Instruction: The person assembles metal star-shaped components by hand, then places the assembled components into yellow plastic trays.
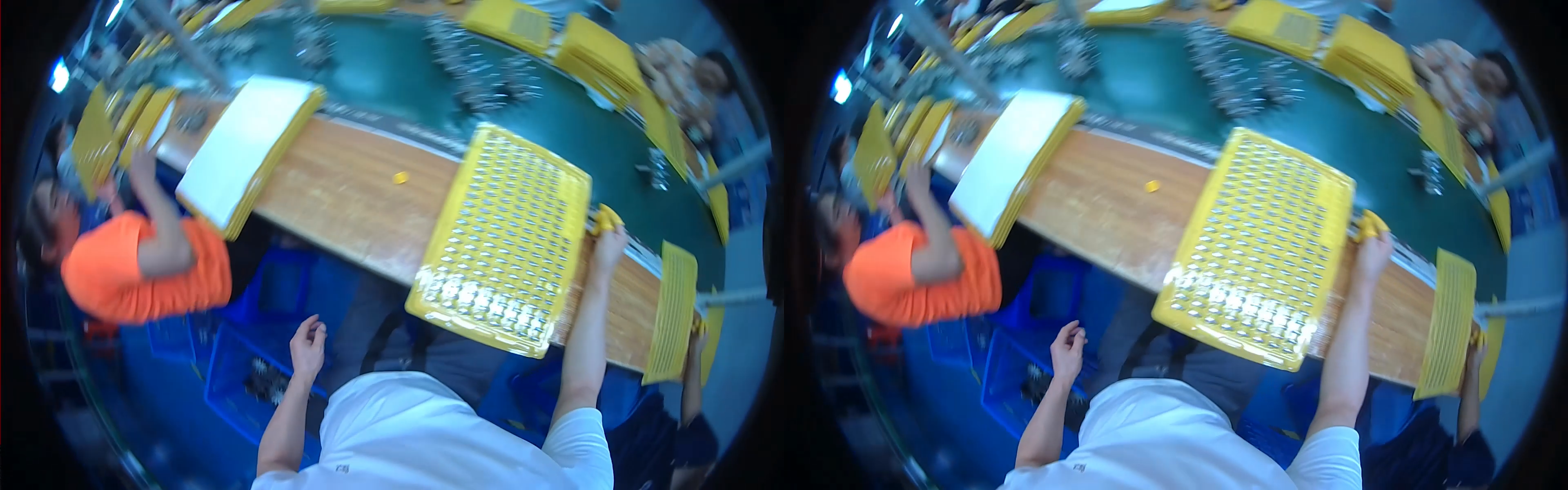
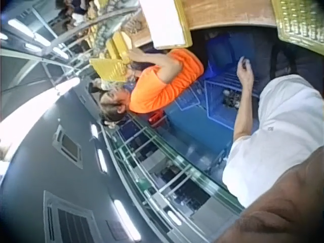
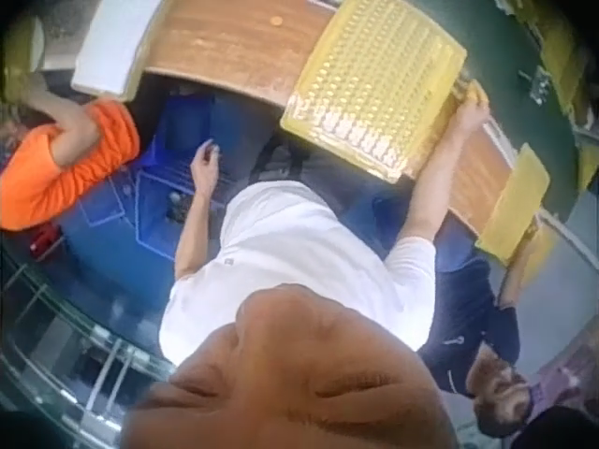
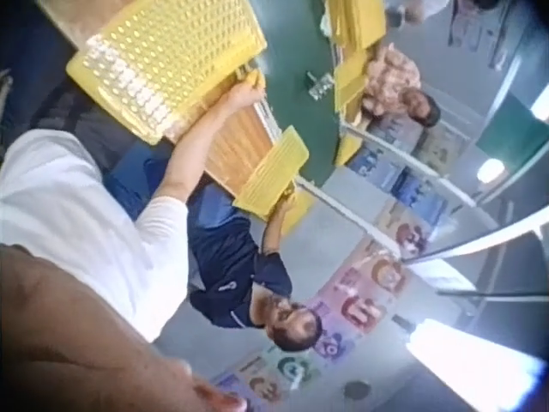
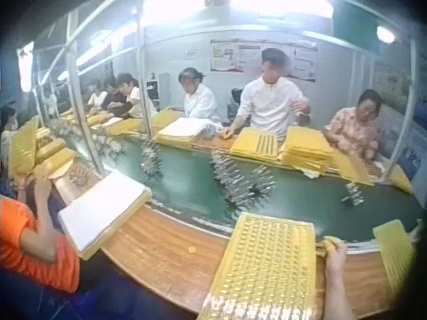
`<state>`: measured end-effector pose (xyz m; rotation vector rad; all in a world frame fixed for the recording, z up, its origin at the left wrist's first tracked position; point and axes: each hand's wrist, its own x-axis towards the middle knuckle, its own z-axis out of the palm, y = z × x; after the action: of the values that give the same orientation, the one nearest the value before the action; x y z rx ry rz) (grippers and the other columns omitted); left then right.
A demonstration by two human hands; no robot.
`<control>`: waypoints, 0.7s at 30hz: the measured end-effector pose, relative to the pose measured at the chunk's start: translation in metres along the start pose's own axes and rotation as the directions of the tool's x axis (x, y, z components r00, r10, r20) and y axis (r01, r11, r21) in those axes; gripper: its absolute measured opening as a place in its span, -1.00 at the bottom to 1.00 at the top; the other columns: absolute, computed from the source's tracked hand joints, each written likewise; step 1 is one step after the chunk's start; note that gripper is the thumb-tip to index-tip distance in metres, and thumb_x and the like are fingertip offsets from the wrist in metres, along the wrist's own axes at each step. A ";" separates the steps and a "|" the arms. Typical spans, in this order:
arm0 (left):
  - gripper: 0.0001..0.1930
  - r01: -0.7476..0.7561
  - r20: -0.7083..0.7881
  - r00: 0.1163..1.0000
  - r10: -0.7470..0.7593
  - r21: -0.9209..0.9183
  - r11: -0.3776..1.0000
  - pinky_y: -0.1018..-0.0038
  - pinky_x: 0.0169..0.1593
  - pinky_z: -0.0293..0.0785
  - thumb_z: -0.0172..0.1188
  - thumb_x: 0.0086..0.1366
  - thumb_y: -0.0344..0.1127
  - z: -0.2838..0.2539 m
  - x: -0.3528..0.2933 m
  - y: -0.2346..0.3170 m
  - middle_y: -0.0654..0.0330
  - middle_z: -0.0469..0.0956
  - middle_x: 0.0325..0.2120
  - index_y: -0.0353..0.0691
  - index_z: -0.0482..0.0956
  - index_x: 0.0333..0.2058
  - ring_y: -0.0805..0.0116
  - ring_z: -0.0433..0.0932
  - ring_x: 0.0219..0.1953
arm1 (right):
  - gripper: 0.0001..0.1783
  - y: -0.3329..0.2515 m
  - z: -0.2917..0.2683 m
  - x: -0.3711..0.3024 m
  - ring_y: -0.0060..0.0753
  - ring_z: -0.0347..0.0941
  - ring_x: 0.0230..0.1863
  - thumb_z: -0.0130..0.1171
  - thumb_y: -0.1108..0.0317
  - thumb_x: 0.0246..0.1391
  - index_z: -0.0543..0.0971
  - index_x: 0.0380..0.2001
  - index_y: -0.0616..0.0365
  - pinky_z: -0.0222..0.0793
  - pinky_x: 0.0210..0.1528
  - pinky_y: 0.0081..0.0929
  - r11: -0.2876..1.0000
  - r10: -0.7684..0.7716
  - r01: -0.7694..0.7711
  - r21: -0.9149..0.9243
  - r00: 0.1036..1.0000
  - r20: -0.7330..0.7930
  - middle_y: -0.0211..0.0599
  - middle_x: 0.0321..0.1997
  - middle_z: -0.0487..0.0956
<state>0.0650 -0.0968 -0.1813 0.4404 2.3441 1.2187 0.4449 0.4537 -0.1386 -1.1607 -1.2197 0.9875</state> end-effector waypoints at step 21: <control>-0.48 -0.587 0.218 0.786 0.578 -0.032 0.809 0.40 -0.07 0.51 0.26 0.38 -0.21 0.300 0.250 0.402 0.01 0.62 -0.02 -0.29 0.47 0.25 0.33 0.57 -0.17 | -0.76 -0.028 0.007 0.006 -0.51 0.59 -0.32 0.23 0.50 0.17 0.72 -0.11 0.22 0.47 -0.29 -0.53 0.985 0.144 -0.148 -0.086 0.988 -0.059 -0.26 -0.26 0.72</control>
<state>0.0420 0.4497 -0.0614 1.3249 2.0985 1.2950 0.4370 0.4558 -0.1104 -1.3546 -1.1600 1.0127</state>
